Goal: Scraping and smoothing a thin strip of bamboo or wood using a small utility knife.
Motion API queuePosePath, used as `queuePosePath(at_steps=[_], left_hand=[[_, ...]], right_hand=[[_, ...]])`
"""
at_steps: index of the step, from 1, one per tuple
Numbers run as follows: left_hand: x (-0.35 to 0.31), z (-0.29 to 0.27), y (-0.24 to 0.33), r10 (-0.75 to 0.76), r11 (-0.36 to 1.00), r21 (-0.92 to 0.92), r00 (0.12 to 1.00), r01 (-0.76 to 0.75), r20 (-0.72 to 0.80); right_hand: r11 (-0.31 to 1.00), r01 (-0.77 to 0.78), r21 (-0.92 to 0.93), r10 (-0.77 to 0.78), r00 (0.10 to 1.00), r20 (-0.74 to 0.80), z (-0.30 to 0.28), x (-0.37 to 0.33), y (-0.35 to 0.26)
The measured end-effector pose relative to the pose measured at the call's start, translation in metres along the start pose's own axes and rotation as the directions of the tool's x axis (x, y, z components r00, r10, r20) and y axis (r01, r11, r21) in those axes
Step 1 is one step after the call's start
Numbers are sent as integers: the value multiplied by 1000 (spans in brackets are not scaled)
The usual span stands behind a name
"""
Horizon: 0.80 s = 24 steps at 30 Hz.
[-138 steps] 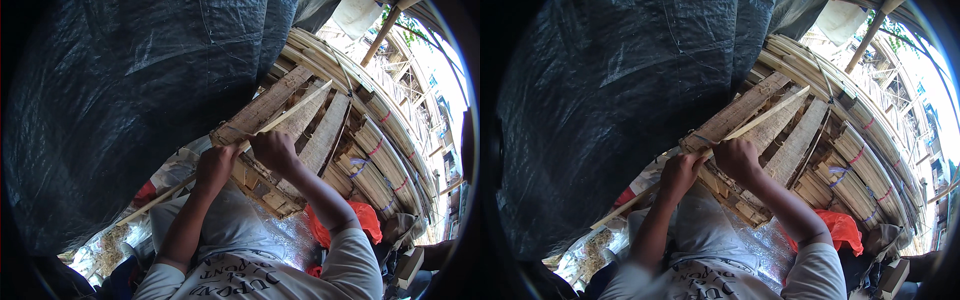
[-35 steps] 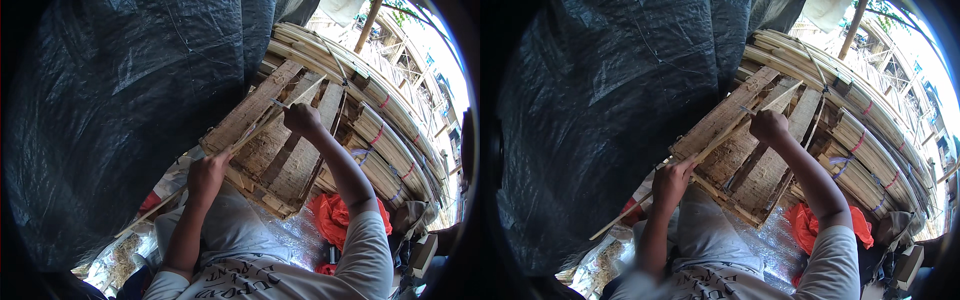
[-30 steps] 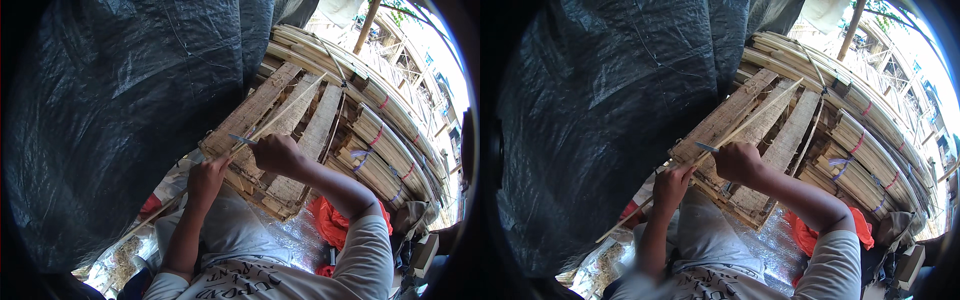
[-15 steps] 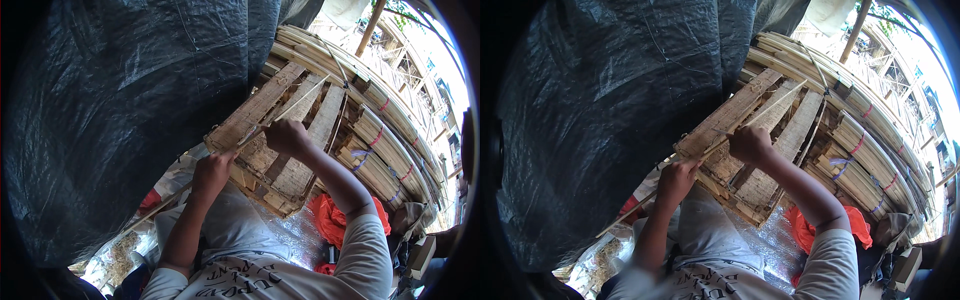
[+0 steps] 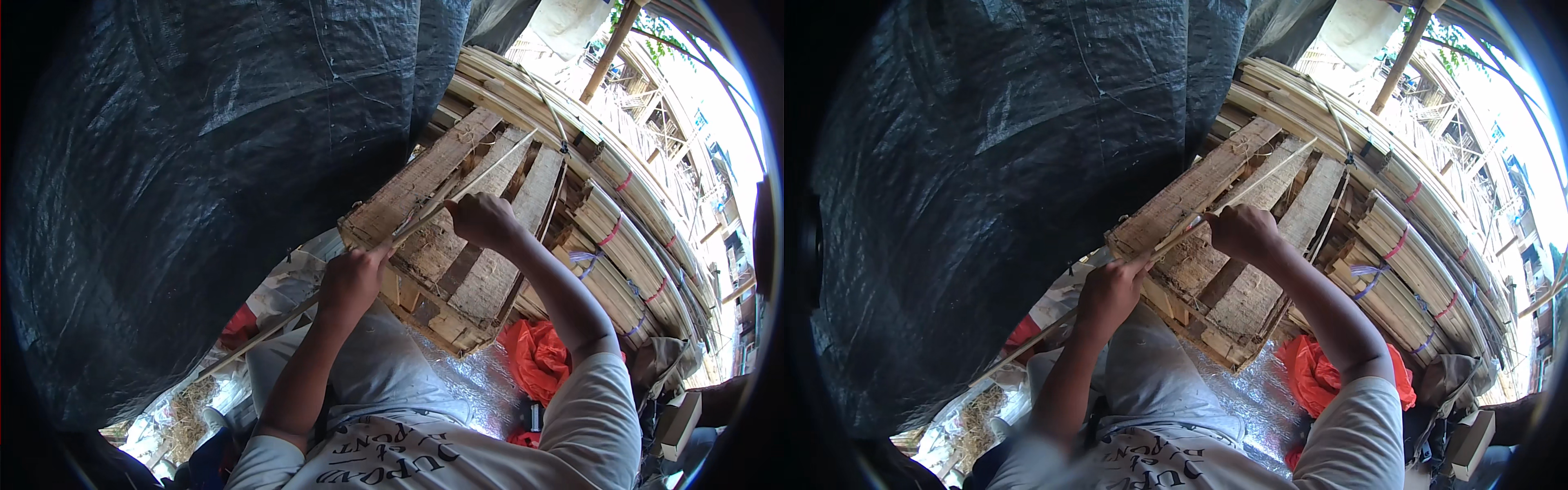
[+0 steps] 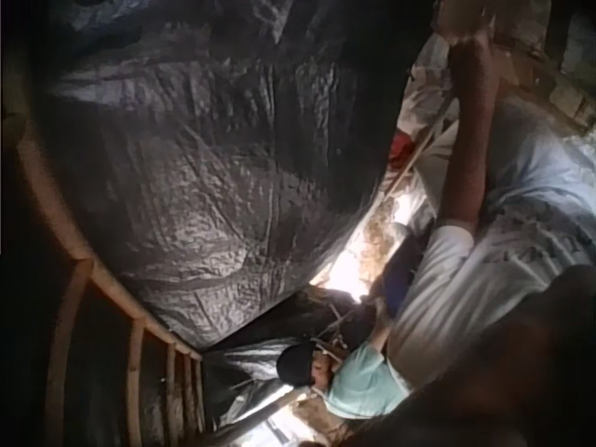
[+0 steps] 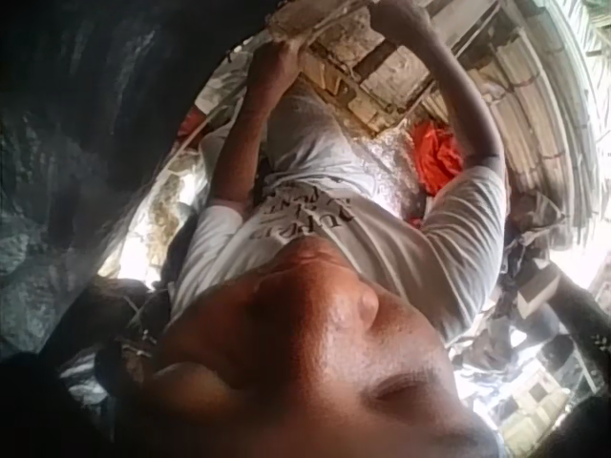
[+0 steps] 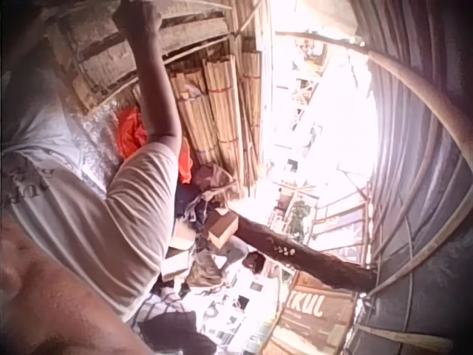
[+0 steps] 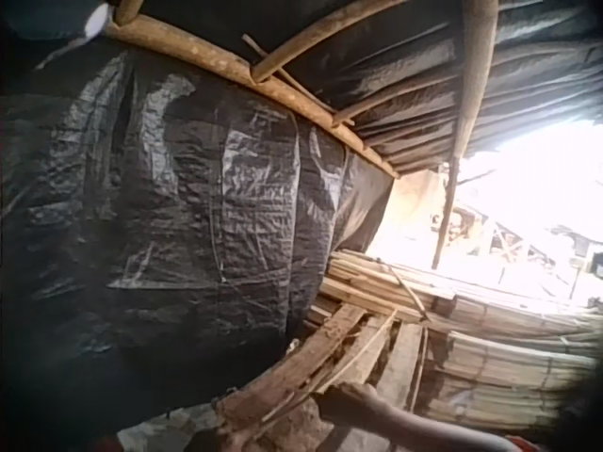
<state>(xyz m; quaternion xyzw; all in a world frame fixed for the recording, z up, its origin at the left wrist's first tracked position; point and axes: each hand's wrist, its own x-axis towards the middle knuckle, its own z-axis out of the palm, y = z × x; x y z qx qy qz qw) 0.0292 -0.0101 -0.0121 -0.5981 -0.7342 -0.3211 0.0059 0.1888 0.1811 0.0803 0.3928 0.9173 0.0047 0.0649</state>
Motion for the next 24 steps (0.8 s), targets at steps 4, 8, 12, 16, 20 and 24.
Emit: queuePosePath(at_steps=[4,8,12,16,20,24], left_hand=[[-1,0,1,-35,999,-4,999,35,34],[-1,-1,1,36,998,59,999,-35,-23],[-2,3,-2,17,999,29,1000,-17,13],[-2,1,-3,31,999,19,999,-31,-19],[-1,-7,6,-48,999,-12,998,48,36],[-1,-3,-4,-39,999,9,998,38,58]], right_hand=[[982,153,-111,-136,979,149,0,-38,-55],[970,21,-243,-31,999,-37,6,0,-1],[938,229,-260,-225,973,45,9,-28,-32],[940,84,-332,-53,993,102,10,-7,-4],[934,157,-320,-138,987,80,4,-6,-8],[961,182,-208,-161,980,116,11,-23,-30]])
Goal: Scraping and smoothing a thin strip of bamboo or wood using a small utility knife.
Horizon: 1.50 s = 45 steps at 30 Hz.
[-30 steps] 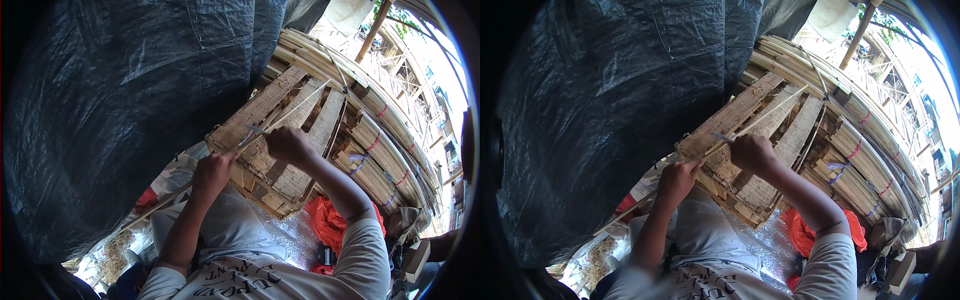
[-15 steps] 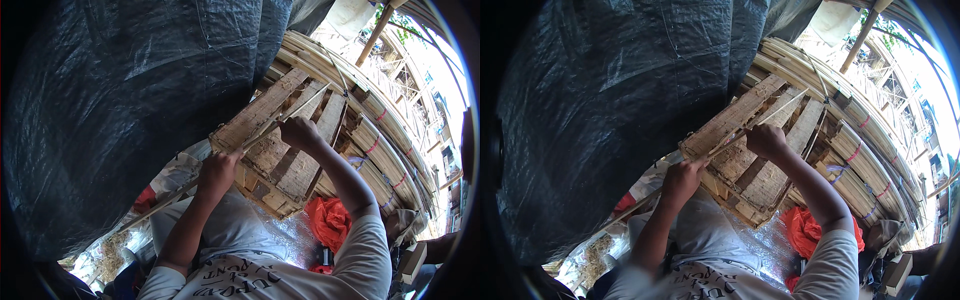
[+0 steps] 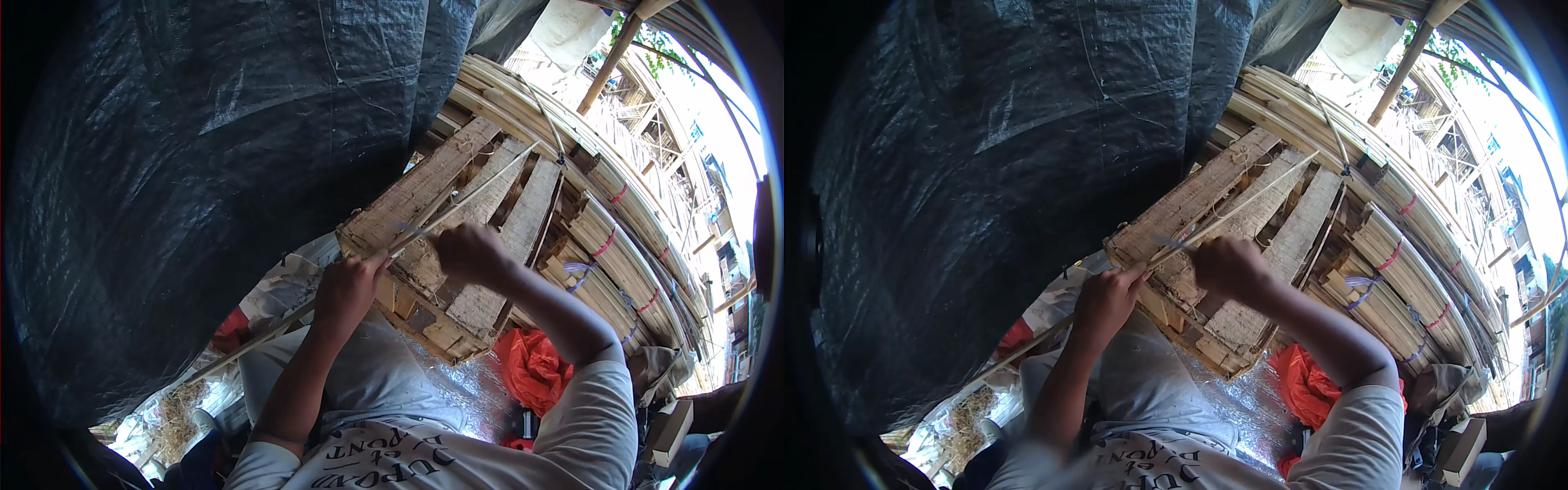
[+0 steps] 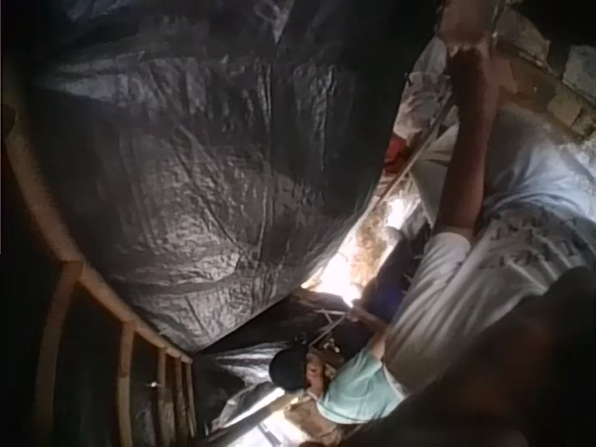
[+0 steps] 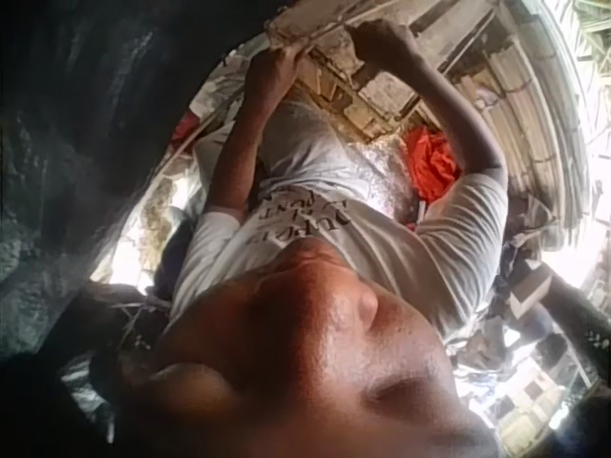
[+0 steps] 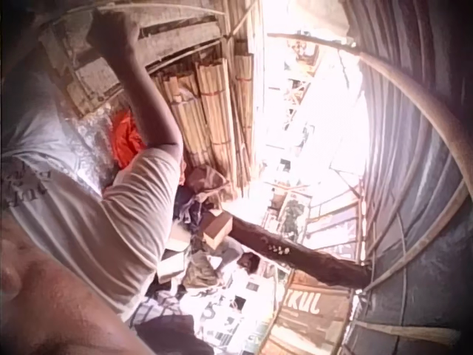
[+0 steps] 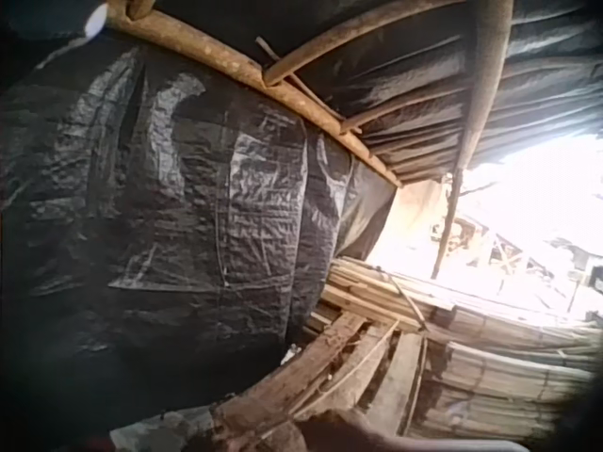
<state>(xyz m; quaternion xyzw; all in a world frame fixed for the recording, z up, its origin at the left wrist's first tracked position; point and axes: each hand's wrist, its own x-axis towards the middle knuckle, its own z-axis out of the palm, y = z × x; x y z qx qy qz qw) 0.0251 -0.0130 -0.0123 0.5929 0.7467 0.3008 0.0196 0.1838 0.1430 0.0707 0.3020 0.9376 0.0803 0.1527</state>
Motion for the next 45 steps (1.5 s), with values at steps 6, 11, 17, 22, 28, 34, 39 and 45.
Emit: queuePosePath(at_steps=[6,11,17,22,28,34,39,45], left_hand=[[1,-6,10,4,999,-38,999,-5,-32],[0,-4,8,-5,998,-70,997,0,-73],[2,-12,13,-74,996,-46,997,74,4],[2,-16,13,-29,998,-56,999,28,-32],[2,-13,11,-67,996,-67,998,66,-14],[2,-22,24,-64,997,-44,998,63,-27],[2,-16,12,-43,999,-34,998,42,-36],[5,-14,12,-24,994,-110,999,19,-46]], right_hand=[[994,37,-103,-46,995,-84,14,8,26],[985,-153,-76,155,988,21,12,18,57],[993,106,-57,-110,992,-62,8,-3,15],[969,-226,-97,223,974,-40,18,33,82],[998,31,-47,-28,997,65,0,8,25],[966,-234,-108,230,972,-51,18,39,113],[999,28,-32,-30,999,-44,13,22,57],[966,-258,-29,259,965,32,20,54,131]])
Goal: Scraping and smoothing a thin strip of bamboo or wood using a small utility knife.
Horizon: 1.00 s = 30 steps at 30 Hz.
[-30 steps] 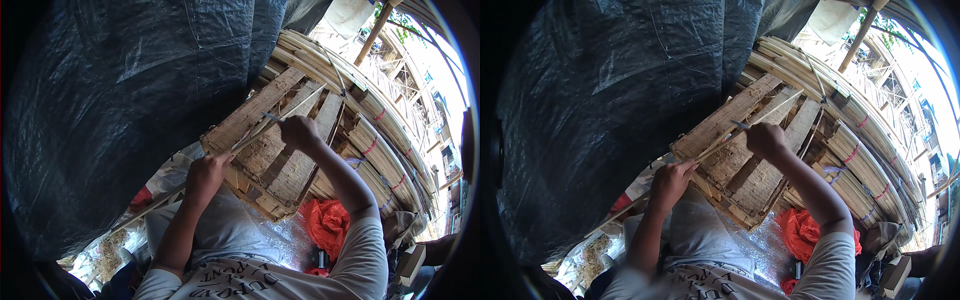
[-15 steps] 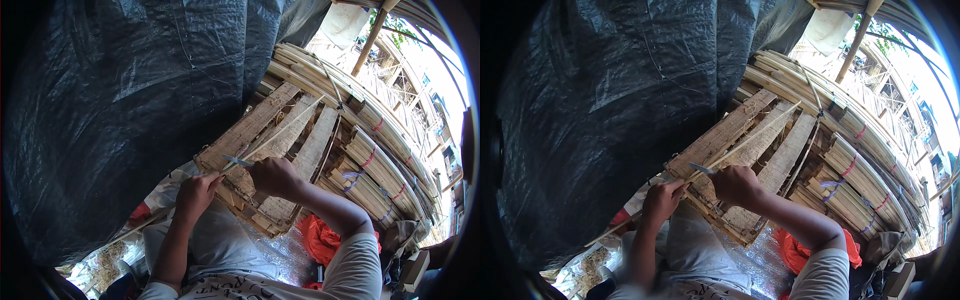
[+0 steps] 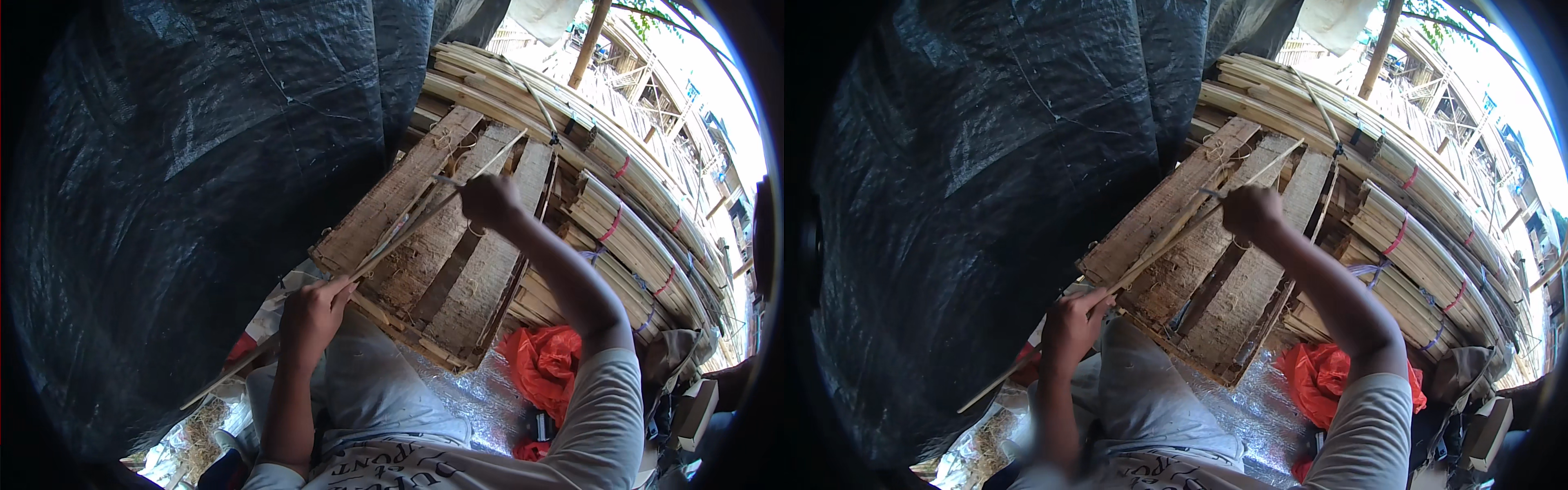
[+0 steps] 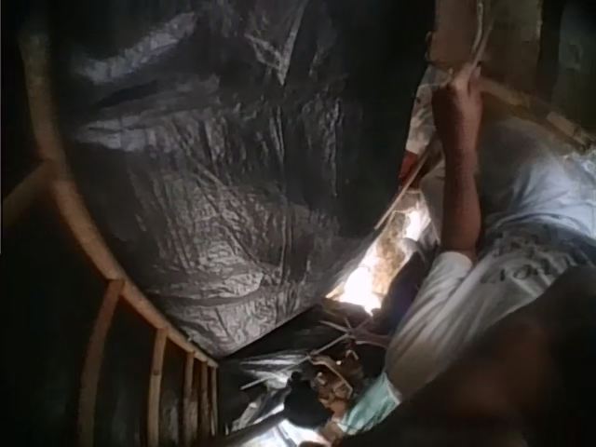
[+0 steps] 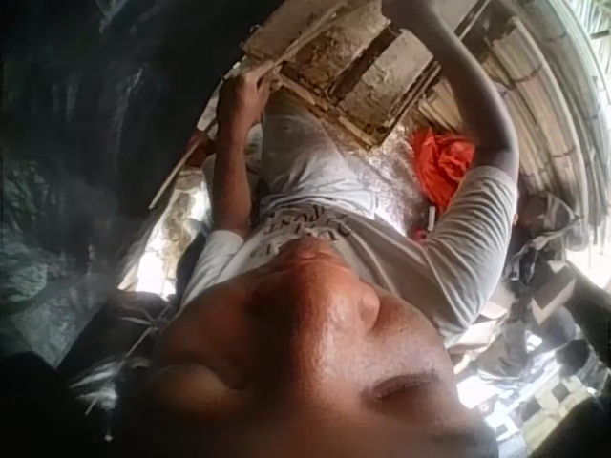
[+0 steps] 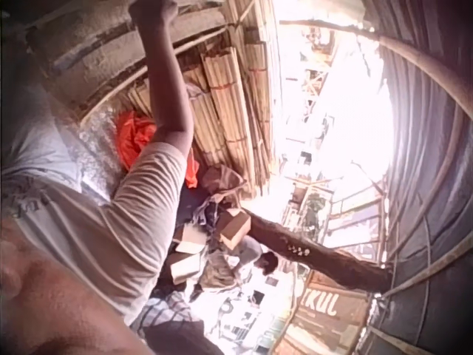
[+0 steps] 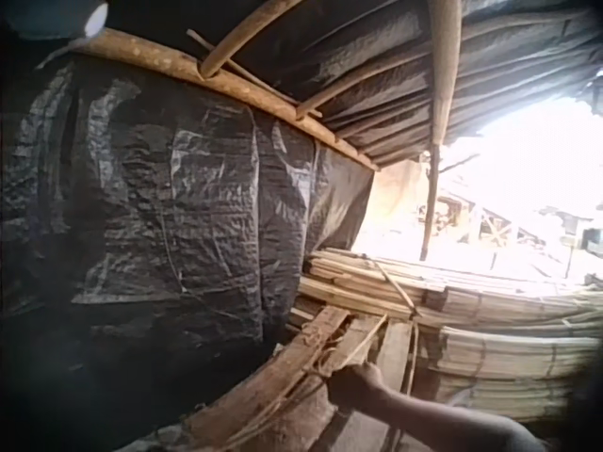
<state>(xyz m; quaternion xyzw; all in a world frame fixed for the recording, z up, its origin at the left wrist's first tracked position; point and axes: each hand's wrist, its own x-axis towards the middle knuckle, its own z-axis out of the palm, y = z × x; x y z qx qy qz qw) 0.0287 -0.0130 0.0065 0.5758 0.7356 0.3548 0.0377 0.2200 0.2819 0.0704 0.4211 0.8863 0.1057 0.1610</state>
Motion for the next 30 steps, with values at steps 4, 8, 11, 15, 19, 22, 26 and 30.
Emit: queuePosePath(at_steps=[4,8,11,15,19,22,26,30], left_hand=[[10,-5,6,-30,998,61,999,28,23],[6,-3,-21,25,1000,17,1000,-25,15],[-6,-20,-42,34,998,-57,998,-31,54],[-28,-55,-59,6,990,-140,998,2,55],[-42,-76,-68,-29,996,-82,985,43,172],[-54,-79,-72,-76,989,-112,976,101,206],[-60,-81,-71,-113,985,-97,954,145,279],[-74,-86,-77,-194,973,-80,954,217,230]], right_hand=[[1000,8,-29,-11,994,-105,2,18,15],[990,136,30,-129,979,-159,4,-14,-16],[978,201,51,-187,960,-206,15,-42,-20],[940,191,282,-59,908,-416,17,-79,-15],[902,227,368,-29,881,-472,35,-86,-4],[888,223,403,-26,898,-439,30,-86,-4],[900,197,389,10,883,-469,21,-83,-11],[925,201,323,-29,884,-467,12,-81,-8]])
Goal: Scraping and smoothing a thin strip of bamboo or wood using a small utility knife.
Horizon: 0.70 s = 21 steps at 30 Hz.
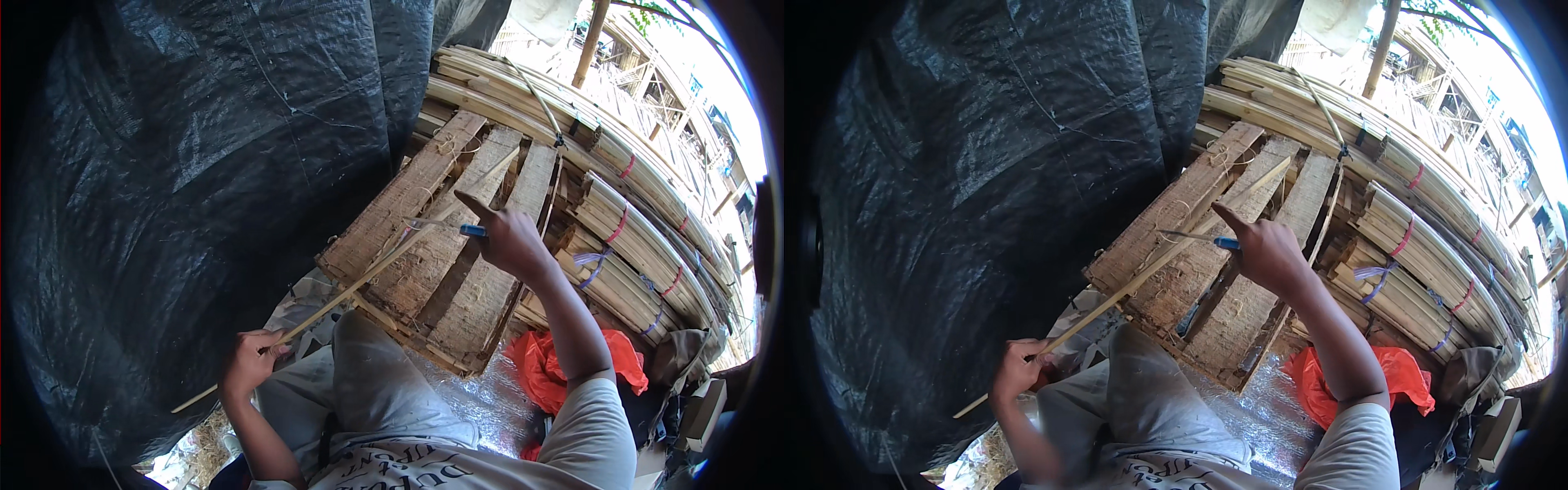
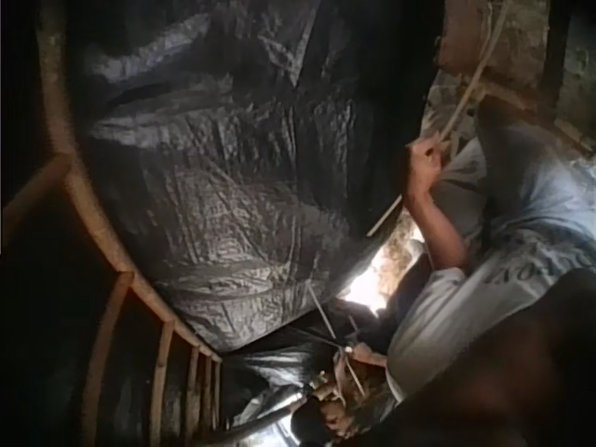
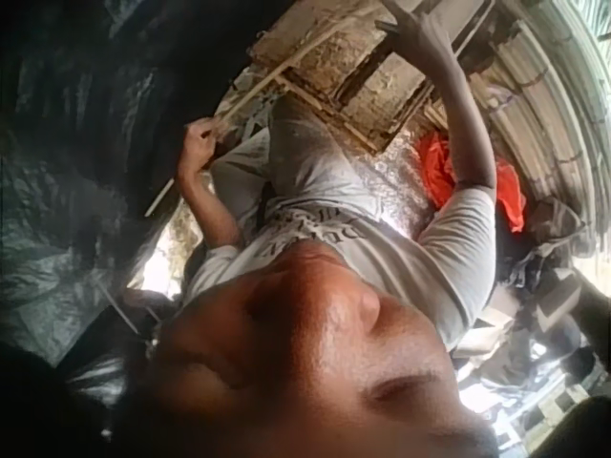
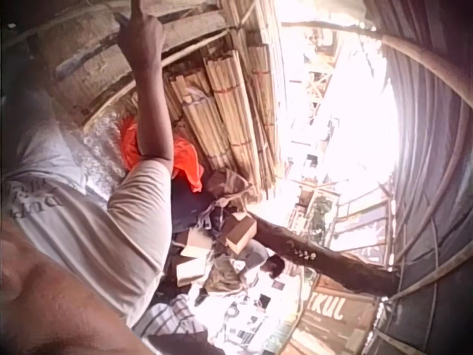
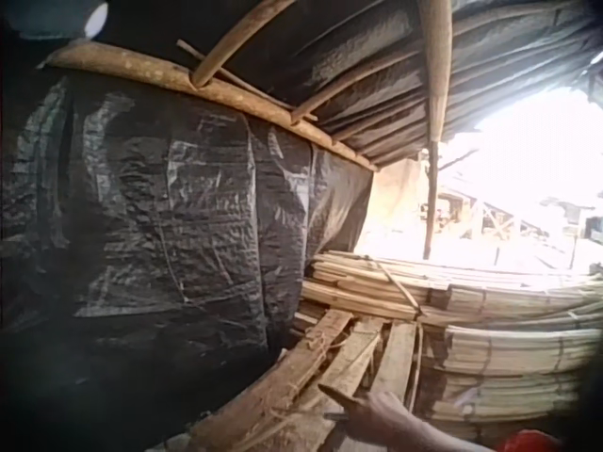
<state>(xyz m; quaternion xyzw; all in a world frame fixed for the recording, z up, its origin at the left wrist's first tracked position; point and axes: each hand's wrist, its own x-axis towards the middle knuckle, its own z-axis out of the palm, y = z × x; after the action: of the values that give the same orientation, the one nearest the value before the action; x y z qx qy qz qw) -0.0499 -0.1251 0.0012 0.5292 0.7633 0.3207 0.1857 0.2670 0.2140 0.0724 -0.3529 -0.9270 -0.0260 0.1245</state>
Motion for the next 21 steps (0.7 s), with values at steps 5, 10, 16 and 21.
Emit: queuePosePath(at_steps=[5,10,16,21], left_hand=[[-9,-7,-7,-45,998,-31,999,45,5],[-7,-11,6,-55,997,54,998,56,-22],[43,32,66,108,994,20,979,-106,-170],[101,75,115,438,898,145,866,-414,-240]], right_hand=[[983,147,114,-157,984,83,3,11,7],[959,113,261,-126,992,33,28,22,4],[941,160,296,-99,973,-210,48,24,3],[956,124,266,-72,978,-198,45,22,5]])
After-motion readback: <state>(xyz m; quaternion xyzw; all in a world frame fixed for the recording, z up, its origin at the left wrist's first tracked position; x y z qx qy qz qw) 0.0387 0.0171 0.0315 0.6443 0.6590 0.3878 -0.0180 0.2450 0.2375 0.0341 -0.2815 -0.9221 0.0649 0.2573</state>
